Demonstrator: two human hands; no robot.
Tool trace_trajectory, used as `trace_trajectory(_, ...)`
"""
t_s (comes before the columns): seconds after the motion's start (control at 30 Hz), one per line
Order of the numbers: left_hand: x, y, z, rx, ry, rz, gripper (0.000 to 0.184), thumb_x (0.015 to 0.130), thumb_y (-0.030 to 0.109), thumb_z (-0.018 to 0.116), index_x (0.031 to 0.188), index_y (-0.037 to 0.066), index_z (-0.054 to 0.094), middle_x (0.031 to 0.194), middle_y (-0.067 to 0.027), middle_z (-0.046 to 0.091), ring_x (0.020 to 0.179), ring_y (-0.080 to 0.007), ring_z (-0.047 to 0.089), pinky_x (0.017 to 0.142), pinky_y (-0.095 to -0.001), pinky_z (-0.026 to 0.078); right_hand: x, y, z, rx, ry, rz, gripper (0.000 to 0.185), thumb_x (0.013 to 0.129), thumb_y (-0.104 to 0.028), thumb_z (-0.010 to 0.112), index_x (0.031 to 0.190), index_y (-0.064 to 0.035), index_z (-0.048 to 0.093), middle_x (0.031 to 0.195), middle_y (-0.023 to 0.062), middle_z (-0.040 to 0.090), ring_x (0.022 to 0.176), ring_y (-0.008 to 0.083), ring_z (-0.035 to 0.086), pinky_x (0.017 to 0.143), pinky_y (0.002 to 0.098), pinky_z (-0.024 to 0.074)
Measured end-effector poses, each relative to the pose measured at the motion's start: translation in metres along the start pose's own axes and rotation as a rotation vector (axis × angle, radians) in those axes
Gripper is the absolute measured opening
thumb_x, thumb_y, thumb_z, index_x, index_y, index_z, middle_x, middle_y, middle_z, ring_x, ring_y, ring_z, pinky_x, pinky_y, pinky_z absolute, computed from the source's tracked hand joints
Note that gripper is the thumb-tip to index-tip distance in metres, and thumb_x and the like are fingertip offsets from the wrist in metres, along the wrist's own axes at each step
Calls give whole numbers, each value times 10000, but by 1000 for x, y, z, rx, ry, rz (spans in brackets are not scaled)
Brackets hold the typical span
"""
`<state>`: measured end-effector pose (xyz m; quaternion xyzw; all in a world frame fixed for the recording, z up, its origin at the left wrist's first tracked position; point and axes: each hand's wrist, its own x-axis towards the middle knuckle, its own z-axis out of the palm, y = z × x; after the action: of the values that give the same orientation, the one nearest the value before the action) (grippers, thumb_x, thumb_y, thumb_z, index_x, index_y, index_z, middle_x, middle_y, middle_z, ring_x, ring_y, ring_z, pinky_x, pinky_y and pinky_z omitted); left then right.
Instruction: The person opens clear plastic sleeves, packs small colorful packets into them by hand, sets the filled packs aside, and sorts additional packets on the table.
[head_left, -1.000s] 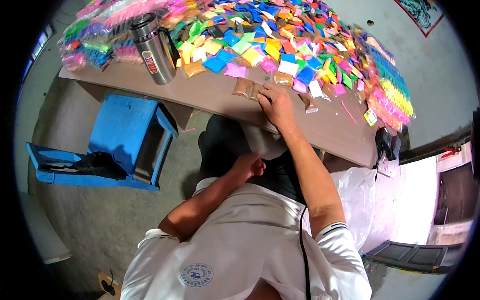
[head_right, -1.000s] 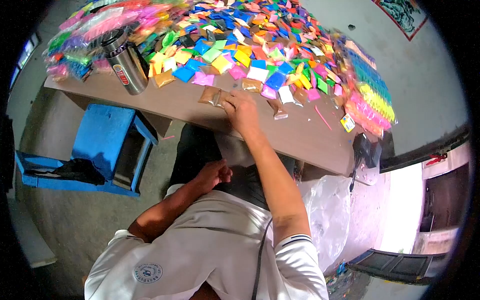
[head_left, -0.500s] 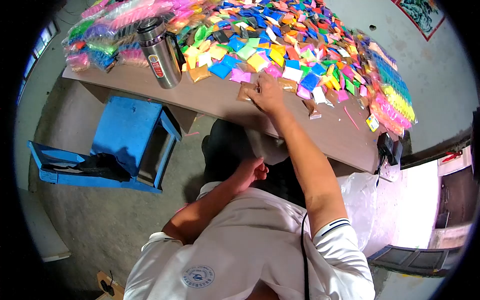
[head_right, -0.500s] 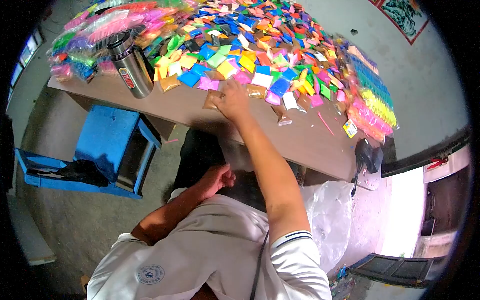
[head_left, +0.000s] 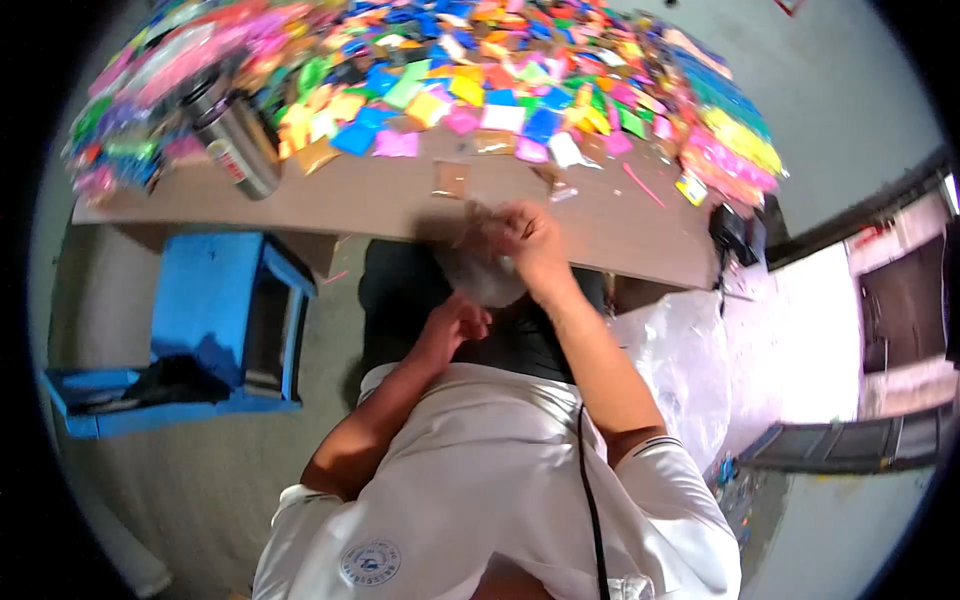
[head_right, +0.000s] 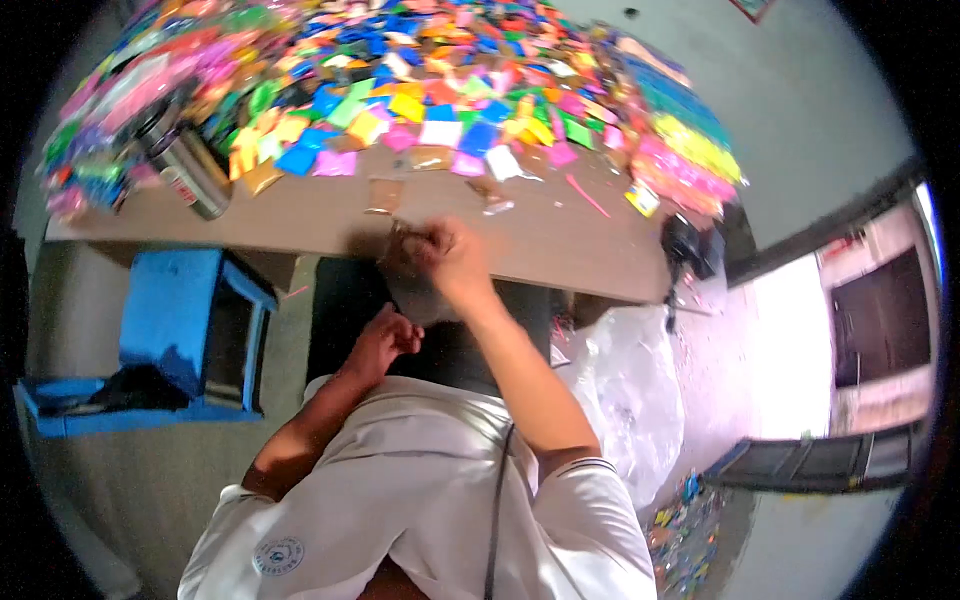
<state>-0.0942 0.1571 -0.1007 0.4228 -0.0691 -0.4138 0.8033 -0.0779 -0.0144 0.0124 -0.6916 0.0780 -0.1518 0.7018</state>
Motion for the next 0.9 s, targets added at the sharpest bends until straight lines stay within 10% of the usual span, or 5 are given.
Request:
trace_trajectory(0.83, 60, 23, 86, 328, -216, 106, 481, 984, 475, 516, 1151, 29, 583, 894, -23, 641, 816, -113, 599, 729, -275, 494, -47, -18, -94, -145, 84, 153, 203, 912, -170, 642, 916, 28, 602, 695, 56, 634, 582, 120, 592, 546, 263, 478)
trace_trajectory(0.9, 61, 24, 89, 306, -125, 88, 460, 962, 501, 543, 1043, 53, 612, 873, -60, 659, 758, -140, 621, 697, -290, 511, -25, -17, -124, -676, 293, -65, 292, 943, -245, 564, 963, 42, 612, 799, 237, 642, 682, 352, 628, 674, 427, 495)
